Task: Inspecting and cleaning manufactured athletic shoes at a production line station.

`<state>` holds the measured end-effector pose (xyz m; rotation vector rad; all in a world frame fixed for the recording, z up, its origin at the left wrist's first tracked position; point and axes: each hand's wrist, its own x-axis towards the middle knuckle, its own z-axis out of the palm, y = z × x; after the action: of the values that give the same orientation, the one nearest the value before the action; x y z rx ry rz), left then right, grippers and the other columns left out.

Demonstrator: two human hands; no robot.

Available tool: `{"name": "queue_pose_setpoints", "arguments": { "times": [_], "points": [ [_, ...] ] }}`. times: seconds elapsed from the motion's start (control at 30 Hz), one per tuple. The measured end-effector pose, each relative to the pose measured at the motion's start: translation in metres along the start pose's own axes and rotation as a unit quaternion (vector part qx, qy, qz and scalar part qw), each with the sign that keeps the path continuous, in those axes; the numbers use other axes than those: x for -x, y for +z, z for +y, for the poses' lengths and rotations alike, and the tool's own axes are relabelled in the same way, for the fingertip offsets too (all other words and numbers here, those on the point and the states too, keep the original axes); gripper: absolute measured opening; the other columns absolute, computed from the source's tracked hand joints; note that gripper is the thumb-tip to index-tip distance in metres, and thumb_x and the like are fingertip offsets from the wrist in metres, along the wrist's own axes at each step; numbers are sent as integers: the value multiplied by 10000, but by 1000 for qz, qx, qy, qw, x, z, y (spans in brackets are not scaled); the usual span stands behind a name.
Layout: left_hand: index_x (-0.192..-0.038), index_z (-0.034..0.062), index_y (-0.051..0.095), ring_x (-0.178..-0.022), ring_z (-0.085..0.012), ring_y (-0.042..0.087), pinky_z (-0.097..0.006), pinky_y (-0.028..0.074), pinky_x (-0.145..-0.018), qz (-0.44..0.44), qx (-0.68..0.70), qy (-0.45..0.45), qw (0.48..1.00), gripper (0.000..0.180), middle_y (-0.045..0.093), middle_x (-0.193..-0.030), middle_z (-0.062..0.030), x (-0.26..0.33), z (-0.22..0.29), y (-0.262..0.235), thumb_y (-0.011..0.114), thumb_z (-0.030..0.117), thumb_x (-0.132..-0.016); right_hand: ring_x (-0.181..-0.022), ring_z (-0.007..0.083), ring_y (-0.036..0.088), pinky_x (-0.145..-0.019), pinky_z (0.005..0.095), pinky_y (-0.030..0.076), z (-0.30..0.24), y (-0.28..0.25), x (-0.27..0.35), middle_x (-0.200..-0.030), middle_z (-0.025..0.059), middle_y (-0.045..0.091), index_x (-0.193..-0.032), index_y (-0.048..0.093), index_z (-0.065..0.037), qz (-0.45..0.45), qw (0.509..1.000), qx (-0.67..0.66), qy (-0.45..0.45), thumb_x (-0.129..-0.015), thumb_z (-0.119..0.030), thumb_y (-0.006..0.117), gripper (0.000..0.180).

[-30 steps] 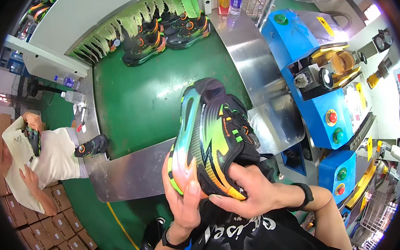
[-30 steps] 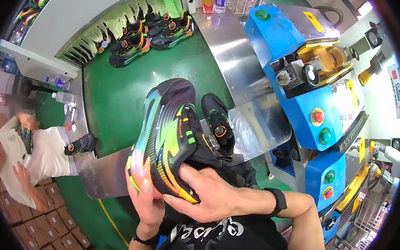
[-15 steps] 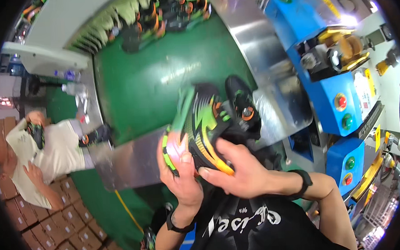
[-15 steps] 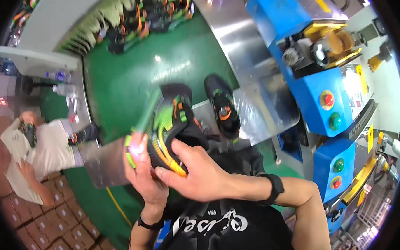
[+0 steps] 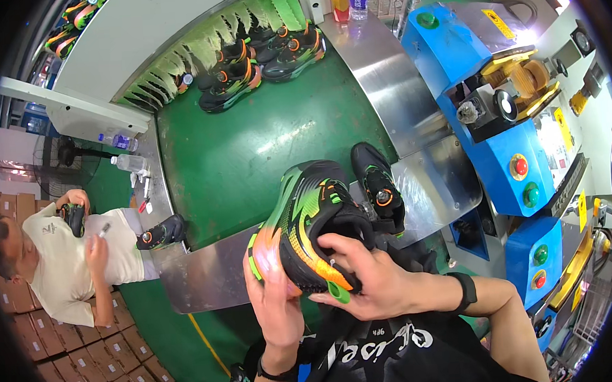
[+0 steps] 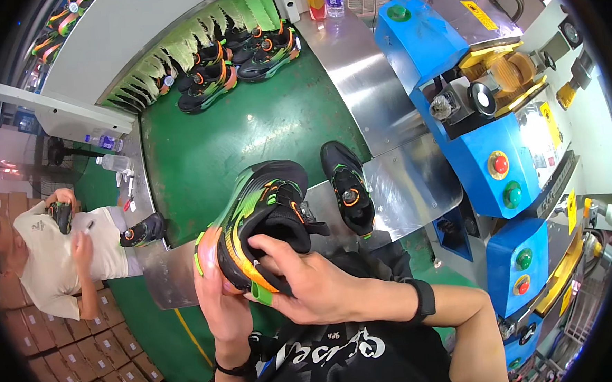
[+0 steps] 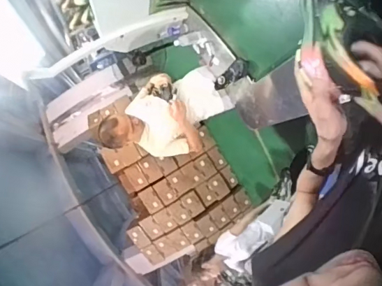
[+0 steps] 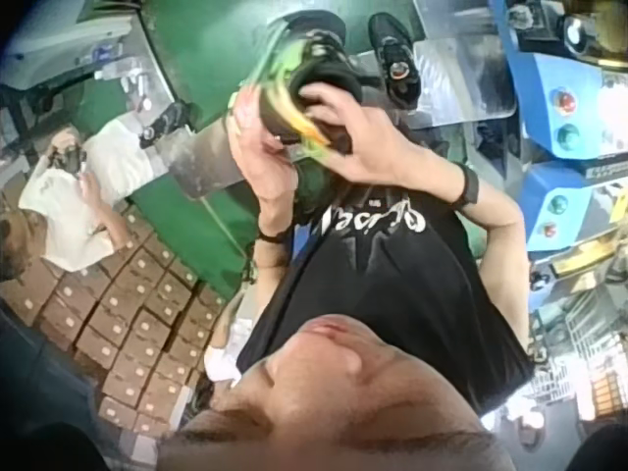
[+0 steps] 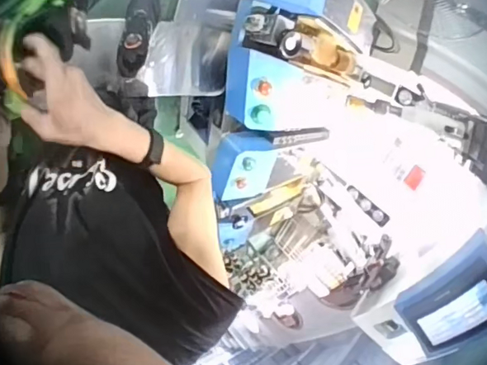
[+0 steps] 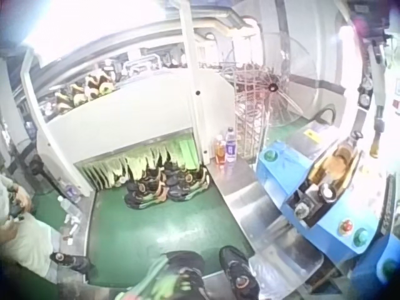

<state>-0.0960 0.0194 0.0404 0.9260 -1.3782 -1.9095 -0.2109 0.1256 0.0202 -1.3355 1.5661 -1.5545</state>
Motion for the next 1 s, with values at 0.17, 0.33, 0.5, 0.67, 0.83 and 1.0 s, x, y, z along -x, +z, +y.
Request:
{"name": "queue_pose_setpoints", "arguments": {
  "times": [0.17, 0.33, 0.5, 0.67, 0.83, 1.0],
  "points": [
    [-1434, -73, 272, -1273, -271, 475, -396, 352, -1090, -21, -1, 0, 1000, 742, 448, -1378, -186, 12, -8, -9, 595, 305, -883, -828, 141, 695, -685, 254, 515, -13, -1, 5, -909, 127, 706, -1301, 336, 36, 1, 995, -66, 71, -828, -135, 785, 674],
    [-1389, -107, 344, -1303, -323, 456, -411, 313, -1117, 58, -79, 102, 990, 719, 419, -1424, -280, 5, -15, 3, 460, 411, -904, -806, 84, 643, -667, 226, 501, -15, 6, 1, -914, 120, 701, -1326, 337, 60, 9, 990, -100, 99, -832, -98, 780, 682],
    [-1399, -95, 327, -1245, -253, 493, -367, 366, -1068, 27, -10, 70, 997, 559, 482, -1377, -220, -6, -14, 9, 514, 183, -952, -934, 137, 635, -820, 274, 533, -26, -1, -6, -1095, 142, 648, -1328, 375, 74, 45, 980, -87, 173, -828, -98, 781, 667],
    [-1480, -38, 195, -1271, -244, 454, -367, 339, -1078, -16, -3, -39, 999, 637, 395, -1441, -215, -2, -28, -9, 505, 217, -985, -930, 254, 709, -772, 332, 550, -2, -4, -15, -987, 208, 698, -1262, 427, 95, 56, 954, -164, 245, -878, -183, 719, 557],
    [-1473, -66, 172, -1317, -363, 404, -472, 331, -1095, -18, -169, 233, 958, 879, 353, -1451, -276, 1, -28, -18, 594, 426, -879, -663, 177, 654, -574, 373, 548, -48, -30, -40, -969, 181, 680, -1210, 433, 106, -61, 886, -264, 376, -931, -235, 674, 503],
    [-1282, -63, 449, -1144, -286, 543, -393, 413, -1014, 27, -217, 201, 955, 643, 535, -1232, -195, 4, -15, -9, 473, 457, -903, -536, 284, 629, -491, 399, 504, -44, -29, -33, -795, 231, 650, -1358, 269, 135, -51, 949, -175, 257, -943, -156, 611, 611]
  ]
}}
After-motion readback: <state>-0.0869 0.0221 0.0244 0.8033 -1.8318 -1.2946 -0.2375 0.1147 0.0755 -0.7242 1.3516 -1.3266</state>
